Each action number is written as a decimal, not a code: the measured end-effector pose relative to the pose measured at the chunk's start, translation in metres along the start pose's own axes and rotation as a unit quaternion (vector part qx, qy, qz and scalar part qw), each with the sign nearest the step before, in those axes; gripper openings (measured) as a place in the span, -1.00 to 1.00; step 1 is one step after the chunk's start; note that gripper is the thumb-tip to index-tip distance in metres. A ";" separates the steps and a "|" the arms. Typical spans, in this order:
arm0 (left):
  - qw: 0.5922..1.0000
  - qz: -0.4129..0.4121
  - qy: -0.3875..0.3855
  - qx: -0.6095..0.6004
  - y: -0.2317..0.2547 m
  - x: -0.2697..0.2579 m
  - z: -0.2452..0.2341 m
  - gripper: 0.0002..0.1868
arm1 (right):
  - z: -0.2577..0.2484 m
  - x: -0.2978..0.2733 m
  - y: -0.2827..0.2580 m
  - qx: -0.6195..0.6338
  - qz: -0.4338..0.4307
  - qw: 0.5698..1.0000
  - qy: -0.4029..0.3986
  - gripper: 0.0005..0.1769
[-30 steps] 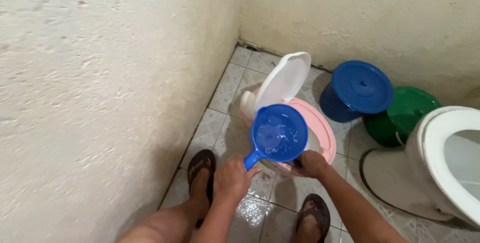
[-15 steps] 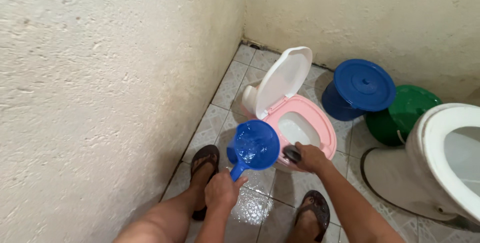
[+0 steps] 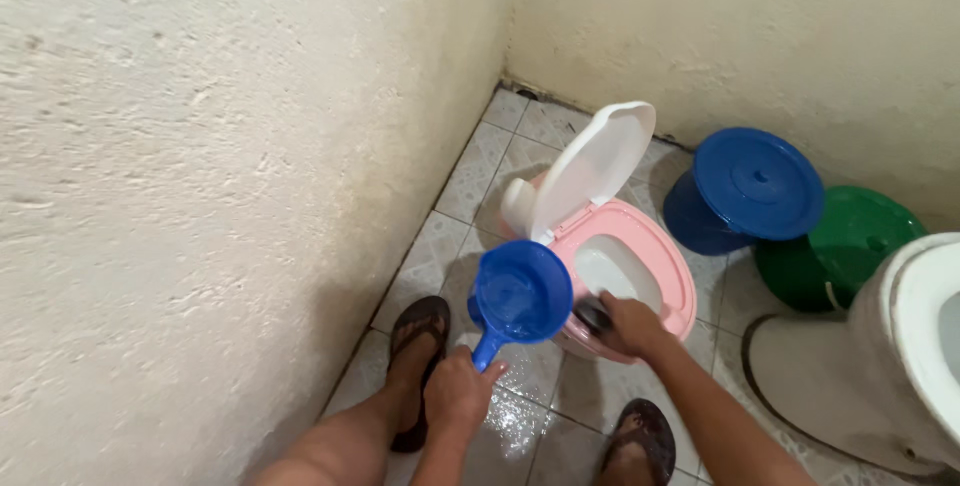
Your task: The person cleans a pink and white potty chair by rinsing it with water from a blue scoop and scrubbing the surfaces with a brush, then rinses and wipes a small white basin.
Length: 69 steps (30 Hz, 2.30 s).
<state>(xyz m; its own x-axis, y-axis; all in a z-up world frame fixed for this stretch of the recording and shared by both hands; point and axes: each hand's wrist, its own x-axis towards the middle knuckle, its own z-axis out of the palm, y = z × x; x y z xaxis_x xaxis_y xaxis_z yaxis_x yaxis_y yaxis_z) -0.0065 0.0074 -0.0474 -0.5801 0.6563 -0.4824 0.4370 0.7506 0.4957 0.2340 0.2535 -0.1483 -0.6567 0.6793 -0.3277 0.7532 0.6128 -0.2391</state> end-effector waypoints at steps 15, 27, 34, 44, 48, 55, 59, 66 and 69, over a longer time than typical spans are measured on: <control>0.998 -0.046 -0.005 -0.044 -0.007 0.020 0.038 -0.41 | -0.024 0.025 -0.046 0.036 0.057 0.998 0.006 -0.31; 0.991 -0.087 0.044 -0.094 0.002 0.043 0.067 -0.41 | -0.026 0.010 -0.055 0.046 0.110 0.992 -0.030 -0.41; 0.988 -0.106 0.031 -0.113 -0.018 0.073 0.132 -0.52 | -0.016 0.035 -0.063 0.020 0.128 0.992 -0.003 -0.32; 0.983 -0.143 -0.029 -0.111 -0.044 0.093 0.143 -0.72 | 0.010 0.013 -0.020 -0.013 0.070 0.997 -0.003 -0.20; 0.984 -0.134 -0.008 -0.117 -0.036 0.096 0.163 -0.62 | 0.024 0.070 -0.020 0.015 0.063 0.997 0.040 -0.36; 0.969 0.124 0.128 0.170 0.013 0.102 0.150 -0.38 | 0.004 0.004 -0.017 -0.001 0.054 0.999 -0.003 -0.37; 0.910 0.303 0.029 0.280 0.055 0.106 0.120 -0.13 | -0.006 0.043 -0.046 0.019 0.101 0.995 0.019 -0.32; 0.884 0.309 0.023 0.349 0.028 0.115 0.111 -0.07 | 0.007 0.013 -0.029 0.030 0.059 0.998 0.019 -0.22; 0.885 0.261 -0.087 0.377 0.021 0.117 0.113 0.02 | 0.007 -0.001 -0.022 0.017 0.105 0.994 -0.020 -0.18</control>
<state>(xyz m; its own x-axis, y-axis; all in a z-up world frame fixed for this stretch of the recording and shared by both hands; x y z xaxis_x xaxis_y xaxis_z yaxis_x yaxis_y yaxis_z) 0.0125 0.1083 -0.1745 -0.0788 0.8808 -0.4668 0.9862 0.1373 0.0926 0.2186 0.2365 -0.1493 -0.4838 0.7735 -0.4095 0.8745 0.4455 -0.1917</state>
